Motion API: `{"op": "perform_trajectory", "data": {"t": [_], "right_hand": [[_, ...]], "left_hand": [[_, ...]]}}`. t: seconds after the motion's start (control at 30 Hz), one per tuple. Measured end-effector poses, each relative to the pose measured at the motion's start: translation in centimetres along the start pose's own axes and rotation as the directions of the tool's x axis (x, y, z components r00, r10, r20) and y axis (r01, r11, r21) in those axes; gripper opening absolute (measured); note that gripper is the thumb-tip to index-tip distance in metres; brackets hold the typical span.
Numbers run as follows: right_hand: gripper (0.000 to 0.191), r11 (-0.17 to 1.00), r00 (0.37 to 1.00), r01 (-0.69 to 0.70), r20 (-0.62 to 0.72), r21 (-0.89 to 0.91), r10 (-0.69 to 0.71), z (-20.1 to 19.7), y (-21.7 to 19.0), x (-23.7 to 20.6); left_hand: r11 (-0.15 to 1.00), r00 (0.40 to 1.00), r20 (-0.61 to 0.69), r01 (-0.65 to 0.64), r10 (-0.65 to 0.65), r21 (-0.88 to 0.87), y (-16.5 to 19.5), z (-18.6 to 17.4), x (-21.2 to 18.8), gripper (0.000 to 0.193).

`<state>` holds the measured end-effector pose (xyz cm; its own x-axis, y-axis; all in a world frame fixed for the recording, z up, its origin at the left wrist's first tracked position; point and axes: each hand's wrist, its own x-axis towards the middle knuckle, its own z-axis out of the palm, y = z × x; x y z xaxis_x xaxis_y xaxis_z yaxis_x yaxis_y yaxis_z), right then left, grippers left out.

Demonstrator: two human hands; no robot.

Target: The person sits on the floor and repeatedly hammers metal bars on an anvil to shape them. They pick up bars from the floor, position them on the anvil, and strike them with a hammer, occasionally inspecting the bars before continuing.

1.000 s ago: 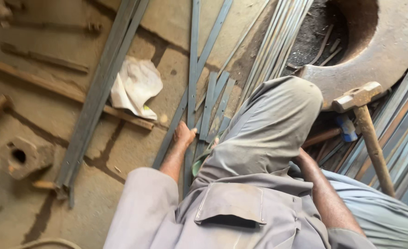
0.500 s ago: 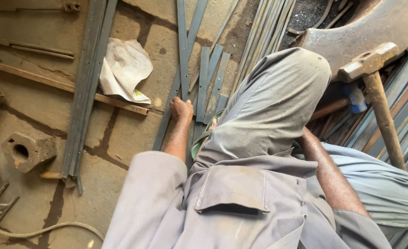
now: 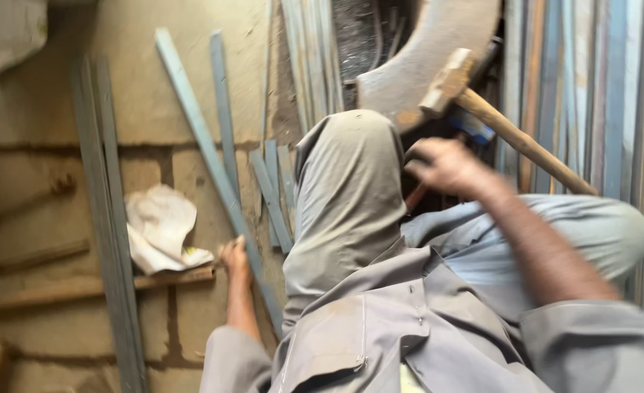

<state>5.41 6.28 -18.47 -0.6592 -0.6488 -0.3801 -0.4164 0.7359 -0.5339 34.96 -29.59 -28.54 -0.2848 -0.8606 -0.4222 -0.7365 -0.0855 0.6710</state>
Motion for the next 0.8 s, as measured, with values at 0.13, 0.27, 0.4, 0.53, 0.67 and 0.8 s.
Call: {"op": "perform_trajectory", "data": {"t": [0.13,0.27,0.4,0.53,0.67,0.8], "right_hand": [[0.047,0.924,0.960,-0.192,-0.258,-0.331,0.107,-6.6,5.0,-3.3],[0.052,0.757,0.917,-0.386,-0.129,-0.528,0.378,-8.0,9.4,-4.6],[0.060,0.859,0.899,-0.438,-0.113,-0.267,0.423,-6.3,12.0,-3.1],[0.048,0.877,0.919,-0.392,-0.167,-0.278,0.358,-5.6,12.2,-2.4],[0.039,0.895,0.893,-0.425,-0.225,-0.134,0.390,-5.9,10.5,-3.4],[0.039,0.862,0.833,-0.504,-0.293,-0.056,0.468,-7.4,9.0,-5.3]], "left_hand": [[0.997,0.988,-0.141,0.051,-0.059,-0.057,-2.1,-2.8,-0.7,0.056],[0.959,0.946,-0.173,-0.260,0.276,0.108,-4.9,-5.6,-2.6,0.054],[0.952,0.950,-0.160,-0.235,0.268,0.198,-6.8,-6.4,-3.9,0.055],[0.909,0.909,-0.108,-0.382,0.402,0.163,-5.0,-4.5,-3.9,0.043],[0.843,0.854,0.088,-0.520,0.513,0.137,1.4,-1.2,-3.9,0.044],[0.882,0.872,0.350,-0.427,0.343,0.199,10.0,3.6,-4.6,0.053]]}}
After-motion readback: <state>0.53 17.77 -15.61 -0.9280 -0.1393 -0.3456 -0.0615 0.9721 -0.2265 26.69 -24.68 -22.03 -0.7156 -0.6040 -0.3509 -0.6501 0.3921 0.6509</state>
